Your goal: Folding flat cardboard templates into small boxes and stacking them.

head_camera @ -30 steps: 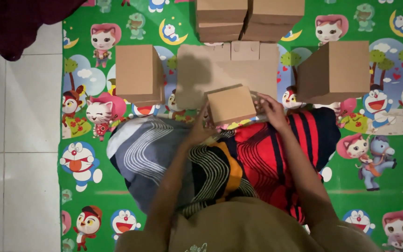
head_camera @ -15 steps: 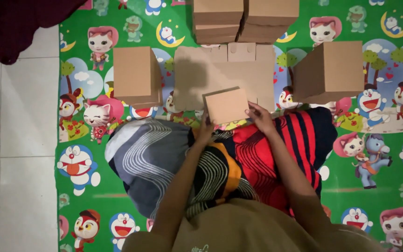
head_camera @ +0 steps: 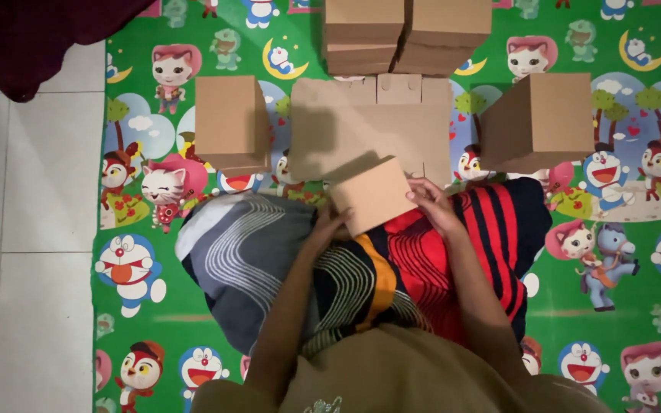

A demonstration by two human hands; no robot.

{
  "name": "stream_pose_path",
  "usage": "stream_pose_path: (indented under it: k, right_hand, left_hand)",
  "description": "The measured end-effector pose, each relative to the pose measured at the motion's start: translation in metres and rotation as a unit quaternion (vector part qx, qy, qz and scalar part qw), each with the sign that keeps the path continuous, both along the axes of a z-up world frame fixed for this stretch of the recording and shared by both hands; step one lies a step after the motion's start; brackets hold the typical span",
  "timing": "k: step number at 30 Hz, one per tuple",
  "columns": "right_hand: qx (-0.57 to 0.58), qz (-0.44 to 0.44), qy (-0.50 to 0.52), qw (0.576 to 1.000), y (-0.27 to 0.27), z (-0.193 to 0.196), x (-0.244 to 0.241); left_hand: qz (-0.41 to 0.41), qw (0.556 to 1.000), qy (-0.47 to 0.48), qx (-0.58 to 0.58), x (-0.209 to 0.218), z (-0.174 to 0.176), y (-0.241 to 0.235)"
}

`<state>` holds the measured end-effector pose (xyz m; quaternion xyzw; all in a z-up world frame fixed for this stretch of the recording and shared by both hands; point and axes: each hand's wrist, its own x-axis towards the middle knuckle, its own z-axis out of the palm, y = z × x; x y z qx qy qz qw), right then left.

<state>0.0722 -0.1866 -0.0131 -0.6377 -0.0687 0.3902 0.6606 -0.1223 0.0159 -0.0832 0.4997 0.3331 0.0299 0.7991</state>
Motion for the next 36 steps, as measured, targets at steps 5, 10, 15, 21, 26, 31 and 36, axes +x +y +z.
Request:
stream_pose_path:
  k: [5,10,15,21,26,31,36]
  right_hand:
    - [0.038,0.046,0.0,0.998,0.003,-0.002,-0.012]
    - [0.081,-0.007,0.034,0.996,0.008,0.005,-0.037]
    - [0.105,-0.124,0.071,0.984,0.01,0.003,-0.04]
    - [0.054,-0.068,0.071,0.994,0.017,0.008,-0.046]
    - [0.016,-0.09,0.103,0.99,0.012,-0.022,-0.035]
    - [0.036,-0.119,0.084,0.989,0.014,-0.027,-0.036]
    - [0.032,-0.122,0.062,0.99,0.015,-0.022,-0.04]
  left_hand:
    - [0.056,0.996,-0.006,0.063,-0.011,0.116,-0.001]
    - [0.078,0.997,0.017,0.015,-0.015,0.042,0.005]
    - [0.086,0.995,-0.03,-0.042,-0.015,0.008,0.006]
    - [0.112,0.993,-0.024,-0.009,-0.014,0.062,0.004]
    - [0.106,0.993,-0.042,-0.007,-0.013,0.032,0.009]
    - [0.104,0.994,-0.035,-0.003,-0.012,0.04,0.009]
    - [0.122,0.99,-0.01,-0.063,-0.017,0.039,0.003]
